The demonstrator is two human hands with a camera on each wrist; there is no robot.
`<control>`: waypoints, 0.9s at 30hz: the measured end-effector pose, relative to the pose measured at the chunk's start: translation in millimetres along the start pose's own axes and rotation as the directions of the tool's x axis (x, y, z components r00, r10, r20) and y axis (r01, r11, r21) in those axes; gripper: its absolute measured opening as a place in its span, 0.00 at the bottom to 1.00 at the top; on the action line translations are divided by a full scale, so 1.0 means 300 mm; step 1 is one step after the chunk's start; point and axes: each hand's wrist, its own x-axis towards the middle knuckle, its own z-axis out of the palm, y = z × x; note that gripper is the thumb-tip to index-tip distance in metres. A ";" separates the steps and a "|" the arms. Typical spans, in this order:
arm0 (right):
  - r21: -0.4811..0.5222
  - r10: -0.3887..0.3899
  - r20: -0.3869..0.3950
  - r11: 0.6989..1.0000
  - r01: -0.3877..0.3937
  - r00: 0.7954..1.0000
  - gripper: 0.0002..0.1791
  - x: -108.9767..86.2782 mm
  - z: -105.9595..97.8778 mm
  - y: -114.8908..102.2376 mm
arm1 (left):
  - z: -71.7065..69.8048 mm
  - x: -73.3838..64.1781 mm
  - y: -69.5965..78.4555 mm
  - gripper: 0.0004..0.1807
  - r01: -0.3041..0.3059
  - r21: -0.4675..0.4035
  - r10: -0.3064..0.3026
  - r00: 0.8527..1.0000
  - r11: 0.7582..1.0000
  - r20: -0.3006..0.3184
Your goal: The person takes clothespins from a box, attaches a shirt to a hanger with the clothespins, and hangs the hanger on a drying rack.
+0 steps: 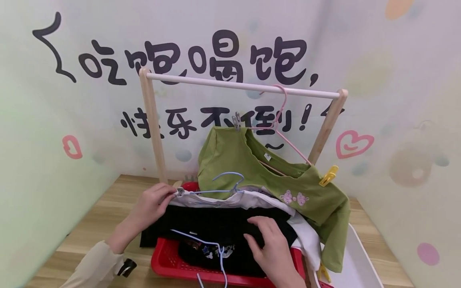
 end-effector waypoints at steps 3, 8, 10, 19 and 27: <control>-0.031 0.037 0.004 0.999 -0.037 0.999 0.25 -0.018 -0.022 0.015 | -0.001 0.000 0.001 0.16 -0.010 -0.003 0.010 1.000 1.000 -0.011; -0.072 0.072 -0.007 0.995 -0.073 0.997 0.25 -0.057 -0.059 0.049 | 0.001 -0.002 -0.005 0.16 -0.008 -0.008 0.008 1.000 1.000 -0.007; -0.090 0.096 -0.017 0.991 -0.097 0.995 0.25 -0.079 -0.073 0.066 | 0.002 -0.003 -0.007 0.16 -0.003 -0.012 0.003 1.000 1.000 -0.003; -0.175 0.232 -0.100 0.953 -0.247 0.967 0.20 -0.203 -0.129 0.147 | 0.002 0.002 -0.012 0.16 -0.031 -0.023 0.030 0.999 0.999 -0.034; -0.190 0.188 -0.237 0.953 -0.235 0.953 0.27 -0.297 -0.179 0.244 | 0.004 -0.001 -0.009 0.15 -0.017 -0.026 0.016 1.000 1.000 -0.020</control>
